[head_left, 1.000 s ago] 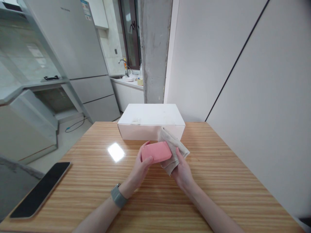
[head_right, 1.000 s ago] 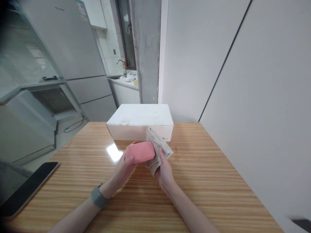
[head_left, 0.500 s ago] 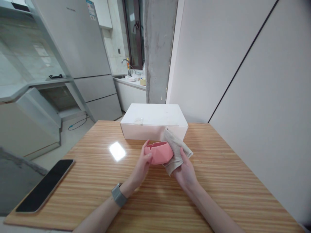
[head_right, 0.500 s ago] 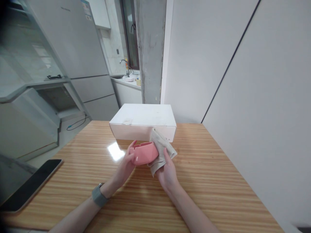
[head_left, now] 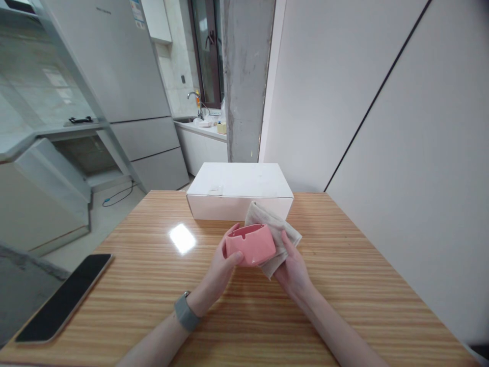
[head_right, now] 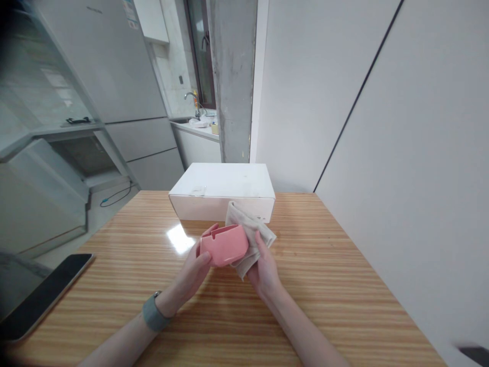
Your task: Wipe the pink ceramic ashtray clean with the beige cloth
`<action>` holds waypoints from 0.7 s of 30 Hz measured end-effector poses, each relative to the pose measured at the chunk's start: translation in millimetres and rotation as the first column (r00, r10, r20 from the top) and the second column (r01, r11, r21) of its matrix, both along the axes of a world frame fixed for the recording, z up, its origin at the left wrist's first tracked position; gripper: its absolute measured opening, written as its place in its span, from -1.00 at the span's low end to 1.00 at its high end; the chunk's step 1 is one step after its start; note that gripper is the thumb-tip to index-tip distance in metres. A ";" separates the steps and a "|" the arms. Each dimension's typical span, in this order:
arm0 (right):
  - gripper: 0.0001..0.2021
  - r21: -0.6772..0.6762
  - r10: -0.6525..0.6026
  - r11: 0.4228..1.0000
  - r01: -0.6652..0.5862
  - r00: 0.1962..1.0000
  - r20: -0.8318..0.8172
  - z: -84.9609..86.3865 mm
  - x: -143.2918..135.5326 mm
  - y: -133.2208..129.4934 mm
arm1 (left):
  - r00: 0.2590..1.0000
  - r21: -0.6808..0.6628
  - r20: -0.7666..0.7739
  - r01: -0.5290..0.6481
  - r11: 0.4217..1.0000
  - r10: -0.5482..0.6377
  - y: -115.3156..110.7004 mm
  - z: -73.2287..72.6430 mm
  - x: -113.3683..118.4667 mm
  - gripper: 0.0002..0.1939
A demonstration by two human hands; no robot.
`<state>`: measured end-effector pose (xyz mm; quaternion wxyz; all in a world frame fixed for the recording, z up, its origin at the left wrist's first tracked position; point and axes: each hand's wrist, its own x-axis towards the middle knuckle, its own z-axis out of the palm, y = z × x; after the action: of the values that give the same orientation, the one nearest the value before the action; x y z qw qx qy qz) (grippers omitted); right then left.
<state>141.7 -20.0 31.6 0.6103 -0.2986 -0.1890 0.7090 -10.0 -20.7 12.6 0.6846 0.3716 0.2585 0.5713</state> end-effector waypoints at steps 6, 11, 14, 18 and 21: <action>-0.60 -0.010 -0.056 0.998 0.056 0.998 0.030 -4.3 0.0 -1.8 | 0.998 -0.080 0.068 0.003 0.997 0.002 2.2 -0.5 -0.6 -0.31; -0.59 0.002 -0.098 0.995 0.098 0.993 0.063 -6.6 -0.7 -2.8 | 0.998 -0.113 0.056 -0.012 0.994 0.018 3.4 2.4 -2.1 -0.27; -0.56 -0.010 -0.097 0.995 0.098 0.993 0.068 -7.9 -1.1 -3.3 | 0.998 -0.128 0.029 -0.043 0.991 0.047 3.7 2.9 -2.9 -0.25; -0.52 -0.023 -0.111 0.993 0.113 0.990 0.084 -11.4 -2.7 -3.4 | 0.998 -0.123 -0.012 -0.065 0.990 0.064 4.8 2.1 -4.1 -0.28; -0.53 -0.024 -0.123 0.992 0.126 0.986 0.116 -15.7 -4.5 -3.0 | 0.992 -0.095 -0.084 -0.105 0.990 0.097 7.1 0.5 -5.3 -0.24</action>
<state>137.2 -23.0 16.0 0.6369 -0.3591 -0.1935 0.6541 -15.3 -13.7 13.1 0.6617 0.3459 0.3321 0.5764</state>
